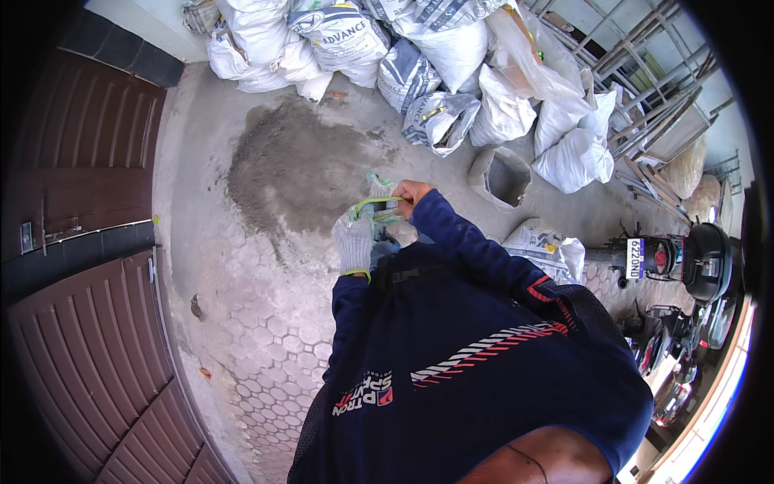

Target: The person puts on green work gloves, then uses a trowel to scoop a pile of dry cement from the floor into a large fabric bag. The person repeatedly scoops and transfers the material until the pile is mostly cleared.

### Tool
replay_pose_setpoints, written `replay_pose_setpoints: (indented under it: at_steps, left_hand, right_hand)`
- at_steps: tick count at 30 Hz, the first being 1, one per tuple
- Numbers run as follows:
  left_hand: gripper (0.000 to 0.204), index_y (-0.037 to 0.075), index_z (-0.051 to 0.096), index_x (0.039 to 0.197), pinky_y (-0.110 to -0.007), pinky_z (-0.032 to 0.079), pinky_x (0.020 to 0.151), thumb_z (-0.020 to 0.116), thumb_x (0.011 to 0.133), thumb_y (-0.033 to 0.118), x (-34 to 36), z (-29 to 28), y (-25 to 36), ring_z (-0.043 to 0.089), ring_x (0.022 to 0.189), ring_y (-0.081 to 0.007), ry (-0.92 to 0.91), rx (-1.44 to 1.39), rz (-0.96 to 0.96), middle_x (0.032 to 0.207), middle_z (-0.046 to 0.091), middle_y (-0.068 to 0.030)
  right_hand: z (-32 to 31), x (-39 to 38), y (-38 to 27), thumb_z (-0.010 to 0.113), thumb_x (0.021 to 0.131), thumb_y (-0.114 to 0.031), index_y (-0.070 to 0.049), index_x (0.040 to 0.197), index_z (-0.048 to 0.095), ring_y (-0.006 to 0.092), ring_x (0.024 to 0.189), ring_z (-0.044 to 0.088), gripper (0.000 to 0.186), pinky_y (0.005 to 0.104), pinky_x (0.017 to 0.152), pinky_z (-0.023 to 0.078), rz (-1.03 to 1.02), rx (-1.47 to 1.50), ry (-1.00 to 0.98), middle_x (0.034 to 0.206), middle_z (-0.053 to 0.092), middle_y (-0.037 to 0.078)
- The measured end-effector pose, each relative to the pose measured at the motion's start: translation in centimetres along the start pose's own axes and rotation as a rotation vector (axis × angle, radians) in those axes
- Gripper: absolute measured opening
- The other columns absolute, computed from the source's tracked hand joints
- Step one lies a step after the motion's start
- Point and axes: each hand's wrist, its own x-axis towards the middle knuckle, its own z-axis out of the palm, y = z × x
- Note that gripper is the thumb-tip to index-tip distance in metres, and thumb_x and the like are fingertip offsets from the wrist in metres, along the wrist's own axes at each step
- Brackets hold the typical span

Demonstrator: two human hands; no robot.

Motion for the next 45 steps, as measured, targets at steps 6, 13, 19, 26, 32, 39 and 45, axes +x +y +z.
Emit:
replay_pose_setpoints:
  at_steps: [6, 13, 19, 26, 32, 39, 45]
  left_hand:
    - [0.033, 0.002, 0.075, 0.09, -0.051, 0.053, 0.069, 0.063, 0.096, 0.033, -0.5, 3.7, -4.1, 0.069, 0.081, -0.0437, -0.119, 0.527, 0.204, 0.084, 0.072, -0.0229]
    - [0.024, 0.003, 0.073, 0.095, -0.044, 0.051, 0.061, 0.061, 0.098, 0.024, -0.5, 3.7, -4.1, 0.07, 0.071, -0.0345, -0.416, 0.316, 0.281, 0.078, 0.071, -0.0162]
    - [0.022, 0.006, 0.074, 0.097, -0.043, 0.055, 0.061, 0.065, 0.098, 0.026, -1.6, 3.7, -0.7, 0.07, 0.07, -0.0297, -0.341, 0.864, 0.703, 0.078, 0.073, -0.0136]
    - [0.036, 0.007, 0.075, 0.095, -0.056, 0.054, 0.075, 0.058, 0.098, 0.038, -1.8, 5.9, 0.9, 0.07, 0.084, -0.0431, -0.354, 0.782, 0.431, 0.089, 0.073, -0.0215]
    - [0.034, 0.007, 0.075, 0.096, -0.057, 0.055, 0.08, 0.059, 0.094, 0.037, 0.1, 9.1, 4.0, 0.071, 0.09, -0.0436, -0.594, 0.782, 0.41, 0.093, 0.074, -0.0219]
    - [0.038, 0.009, 0.076, 0.1, -0.056, 0.056, 0.083, 0.061, 0.092, 0.043, 2.9, 13.5, 10.4, 0.072, 0.095, -0.0429, -0.793, 0.836, 0.474, 0.098, 0.075, -0.0222]
    - [0.039, 0.011, 0.073, 0.085, -0.057, 0.054, 0.07, 0.058, 0.097, 0.045, 4.5, 15.1, 17.4, 0.071, 0.076, -0.0406, -0.584, 0.703, 0.689, 0.079, 0.072, -0.0186]
  right_hand:
    - [0.2, -2.4, -1.7, 0.082, 0.087, -0.02, -0.001, 0.105, 0.065, 0.0186, 0.087, 0.074, 0.031, 0.0335, 0.075, 0.059, -0.294, -0.115, 0.512, 0.09, 0.074, 0.012]
    - [1.3, -0.2, -2.3, 0.073, 0.097, -0.022, -0.004, 0.093, 0.068, 0.0162, 0.081, 0.071, 0.019, 0.0306, 0.07, 0.057, 0.329, 0.889, 0.19, 0.08, 0.072, 0.008]
    - [4.8, -1.9, 7.3, 0.067, 0.096, -0.029, -0.01, 0.112, 0.072, 0.0228, 0.092, 0.073, 0.026, 0.0354, 0.081, 0.057, -0.276, -0.492, 0.06, 0.109, 0.074, 0.013]
    - [6.5, 9.2, 9.9, 0.059, 0.1, -0.05, -0.018, 0.146, 0.056, 0.0257, 0.117, 0.066, 0.056, 0.0459, 0.098, 0.051, 0.02, 1.831, -0.339, 0.139, 0.065, 0.009]
    - [-0.1, 3.0, 13.6, 0.052, 0.102, -0.061, -0.02, 0.146, 0.055, 0.0283, 0.113, 0.064, 0.059, 0.0469, 0.095, 0.049, 0.275, 1.789, 0.399, 0.137, 0.064, 0.008]
    - [-7.0, 2.2, 13.8, 0.05, 0.102, -0.062, -0.025, 0.149, 0.051, 0.0327, 0.122, 0.057, 0.06, 0.0514, 0.101, 0.044, 0.244, 1.908, 0.415, 0.145, 0.056, 0.007]
    - [-13.0, 5.3, 13.6, 0.049, 0.102, -0.064, -0.03, 0.151, 0.048, 0.0365, 0.129, 0.051, 0.06, 0.0552, 0.106, 0.039, 0.196, 1.955, 0.361, 0.152, 0.05, 0.005]
